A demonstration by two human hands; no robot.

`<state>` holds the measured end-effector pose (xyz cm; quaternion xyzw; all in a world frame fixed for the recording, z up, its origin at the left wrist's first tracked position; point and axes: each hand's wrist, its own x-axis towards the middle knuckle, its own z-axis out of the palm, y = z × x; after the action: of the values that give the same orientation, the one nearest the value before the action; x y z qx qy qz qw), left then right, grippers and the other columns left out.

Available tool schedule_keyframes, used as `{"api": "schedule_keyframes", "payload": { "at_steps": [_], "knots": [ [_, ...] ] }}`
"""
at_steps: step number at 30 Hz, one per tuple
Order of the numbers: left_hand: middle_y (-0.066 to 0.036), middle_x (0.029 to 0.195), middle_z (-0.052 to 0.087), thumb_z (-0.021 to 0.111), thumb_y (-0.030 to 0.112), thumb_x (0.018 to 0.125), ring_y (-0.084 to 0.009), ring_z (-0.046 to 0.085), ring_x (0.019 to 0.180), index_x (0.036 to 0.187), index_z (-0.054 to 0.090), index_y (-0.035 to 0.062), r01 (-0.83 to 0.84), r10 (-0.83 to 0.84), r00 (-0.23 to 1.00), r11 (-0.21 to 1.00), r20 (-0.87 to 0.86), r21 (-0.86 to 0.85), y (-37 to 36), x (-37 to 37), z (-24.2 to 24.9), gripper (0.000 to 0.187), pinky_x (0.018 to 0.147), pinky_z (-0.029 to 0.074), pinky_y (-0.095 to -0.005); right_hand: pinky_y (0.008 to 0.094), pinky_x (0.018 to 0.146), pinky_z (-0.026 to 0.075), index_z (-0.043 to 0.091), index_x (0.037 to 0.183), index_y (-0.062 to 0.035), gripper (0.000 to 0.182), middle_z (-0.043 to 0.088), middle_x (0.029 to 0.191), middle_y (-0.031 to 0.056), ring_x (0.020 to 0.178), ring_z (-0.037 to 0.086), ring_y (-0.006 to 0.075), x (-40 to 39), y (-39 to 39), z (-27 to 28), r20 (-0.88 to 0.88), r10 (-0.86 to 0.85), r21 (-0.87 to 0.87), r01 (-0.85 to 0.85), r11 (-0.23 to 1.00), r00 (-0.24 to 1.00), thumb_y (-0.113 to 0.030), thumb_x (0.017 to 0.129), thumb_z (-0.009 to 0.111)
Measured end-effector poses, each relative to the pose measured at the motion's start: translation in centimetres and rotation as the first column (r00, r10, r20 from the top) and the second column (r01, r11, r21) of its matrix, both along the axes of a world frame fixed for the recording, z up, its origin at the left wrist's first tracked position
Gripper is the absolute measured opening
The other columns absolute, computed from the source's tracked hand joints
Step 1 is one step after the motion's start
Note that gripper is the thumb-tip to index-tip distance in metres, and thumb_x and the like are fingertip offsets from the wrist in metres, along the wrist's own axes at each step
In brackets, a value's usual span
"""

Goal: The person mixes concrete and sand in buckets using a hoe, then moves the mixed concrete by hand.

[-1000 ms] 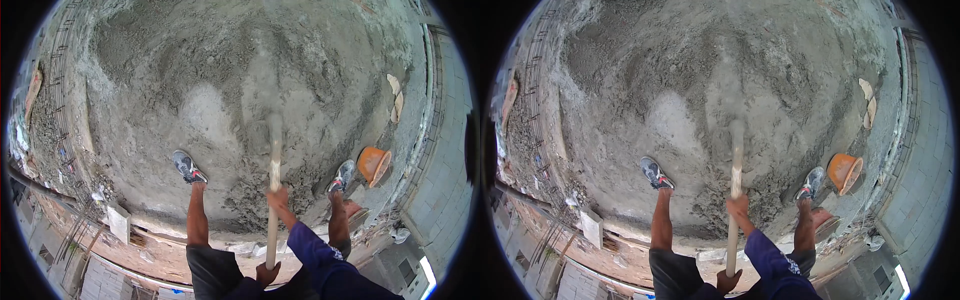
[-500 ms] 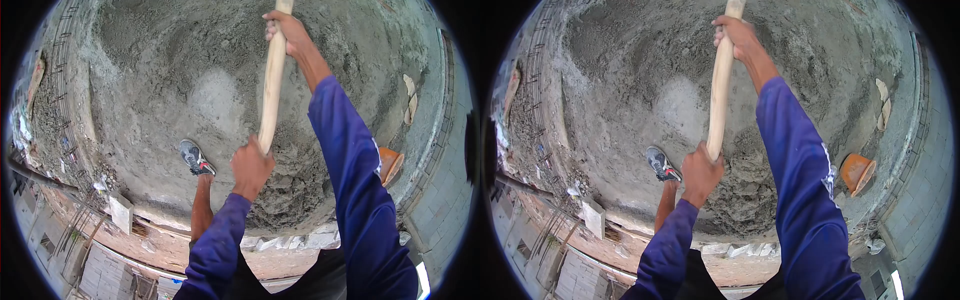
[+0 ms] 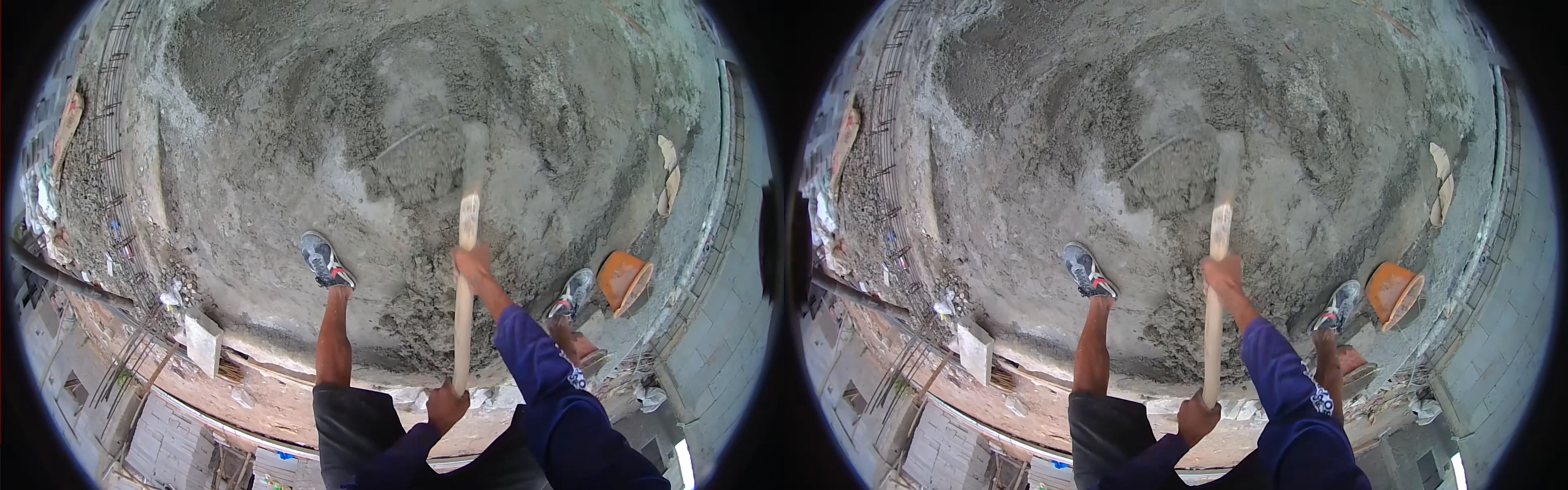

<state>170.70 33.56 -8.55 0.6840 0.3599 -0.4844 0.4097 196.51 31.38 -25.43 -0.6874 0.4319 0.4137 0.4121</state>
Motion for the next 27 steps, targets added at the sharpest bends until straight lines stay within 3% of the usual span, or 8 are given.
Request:
{"api": "schedule_keyframes", "payload": {
  "at_steps": [3, 7, 9, 11, 13, 18, 22, 27],
  "knots": [
    [-0.021, 0.077, 0.069, 0.07, 0.035, 0.077, -0.0417, 0.069, 0.075, 0.101, 0.064, 0.006, 0.094, -0.103, 0.977, 0.994, -0.188, -0.056, -1.5, -9.9, 3.4, 0.038, 0.07, 0.056, -0.0524, 0.0339, 0.037, 0.04, 0.055, 0.096, 0.0004, 0.015, 0.054, 0.064, 0.0052, 0.043, 0.051, 0.0157, -12.7, -4.2, 0.5, -0.05, -0.118, -0.001, 0.118, 0.993, 0.992, 0.0, 0.082, 0.061],
    [-0.02, 0.077, 0.07, 0.068, 0.039, 0.079, -0.0416, 0.069, 0.072, 0.101, 0.062, 0.0086, 0.029, -0.062, 0.968, 0.99, -0.243, -0.137, -1.4, -17.8, 6.4, 0.038, 0.068, 0.056, -0.0538, 0.0323, 0.036, 0.042, 0.051, 0.094, -0.0014, 0.017, 0.053, 0.062, 0.0063, 0.04, 0.049, 0.0152, -18.0, -3.3, 6.5, -0.041, -0.224, -0.088, 0.22, 0.972, 0.974, 0.001, 0.081, 0.061],
    [-0.016, 0.072, 0.069, 0.071, 0.036, 0.076, -0.0378, 0.069, 0.07, 0.097, 0.066, 0.0088, 0.056, -0.077, 0.974, 0.993, -0.212, -0.104, 0.3, -15.4, 4.9, 0.034, 0.068, 0.056, -0.0499, 0.0321, 0.036, 0.042, 0.051, 0.091, -0.001, 0.014, 0.053, 0.061, 0.0064, 0.039, 0.048, 0.0155, -13.7, -0.4, 8.0, -0.022, -0.267, 0.026, 0.268, 0.963, 0.963, 0.002, 0.081, 0.061],
    [-0.015, 0.062, 0.064, 0.074, 0.031, 0.074, -0.0365, 0.066, 0.057, 0.088, 0.063, 0.0092, 0.056, -0.07, 0.992, 0.99, 0.109, 0.126, 2.7, -10.4, -0.4, 0.028, 0.054, 0.053, -0.0469, 0.0327, 0.035, 0.041, 0.051, 0.084, 0.0002, 0.009, 0.051, 0.058, 0.0067, 0.037, 0.046, 0.0164, -7.2, 2.2, 5.9, 0.017, -0.283, 0.267, 0.269, 0.926, 0.959, 0.002, 0.081, 0.059],
    [-0.015, 0.06, 0.064, 0.074, 0.028, 0.074, -0.0363, 0.066, 0.057, 0.091, 0.059, 0.0108, 0.03, -0.124, 0.952, 0.947, 0.279, 0.32, 6.9, -2.5, -6.3, 0.028, 0.052, 0.051, -0.0491, 0.0313, 0.036, 0.042, 0.051, 0.086, 0.002, 0.011, 0.05, 0.059, 0.0058, 0.04, 0.047, 0.0142, 2.7, 8.4, 4.3, 0.128, -0.268, 0.459, 0.182, 0.87, 0.955, 0.001, 0.081, 0.06],
    [-0.024, 0.08, 0.069, 0.074, 0.022, 0.075, -0.0416, 0.069, 0.077, 0.108, 0.059, 0.0012, -0.062, -0.066, 0.933, 0.939, 0.354, 0.337, 19.9, 20.8, -10.4, 0.041, 0.068, 0.056, -0.0499, 0.0325, 0.04, 0.046, 0.052, 0.093, 0.003, 0.02, 0.052, 0.063, 0.0058, 0.046, 0.051, 0.0149, 22.7, 22.0, -3.2, 0.381, -0.283, 0.638, -0.028, 0.77, 0.88, 0.0, 0.08, 0.067],
    [-0.029, 0.084, 0.068, 0.072, 0.019, 0.076, -0.044, 0.069, 0.082, 0.105, 0.063, -0.0044, -0.109, 0.058, 0.957, 0.98, 0.285, 0.166, 18.9, 24.3, -8.9, 0.039, 0.073, 0.057, -0.0484, 0.0351, 0.039, 0.046, 0.057, 0.086, 0.0083, 0.014, 0.055, 0.06, 0.0102, 0.044, 0.053, 0.019, 24.5, 22.7, -5.3, 0.316, -0.023, 0.369, -0.1, 0.924, 0.949, -0.001, 0.077, 0.064],
    [-0.028, 0.088, 0.069, 0.07, 0.018, 0.075, -0.0445, 0.068, 0.085, 0.103, 0.063, -0.0055, -0.193, 0.189, 0.96, 0.981, 0.207, -0.003, 10.7, 10.5, -6.2, 0.037, 0.079, 0.056, -0.0481, 0.0413, 0.041, 0.049, 0.061, 0.09, 0.0146, 0.024, 0.063, 0.065, 0.0178, 0.05, 0.063, 0.0257, 10.9, 14.4, -5.4, 0.208, 0.221, -0.027, -0.221, 0.975, 0.953, -0.007, 0.078, 0.06]
  ]
}}
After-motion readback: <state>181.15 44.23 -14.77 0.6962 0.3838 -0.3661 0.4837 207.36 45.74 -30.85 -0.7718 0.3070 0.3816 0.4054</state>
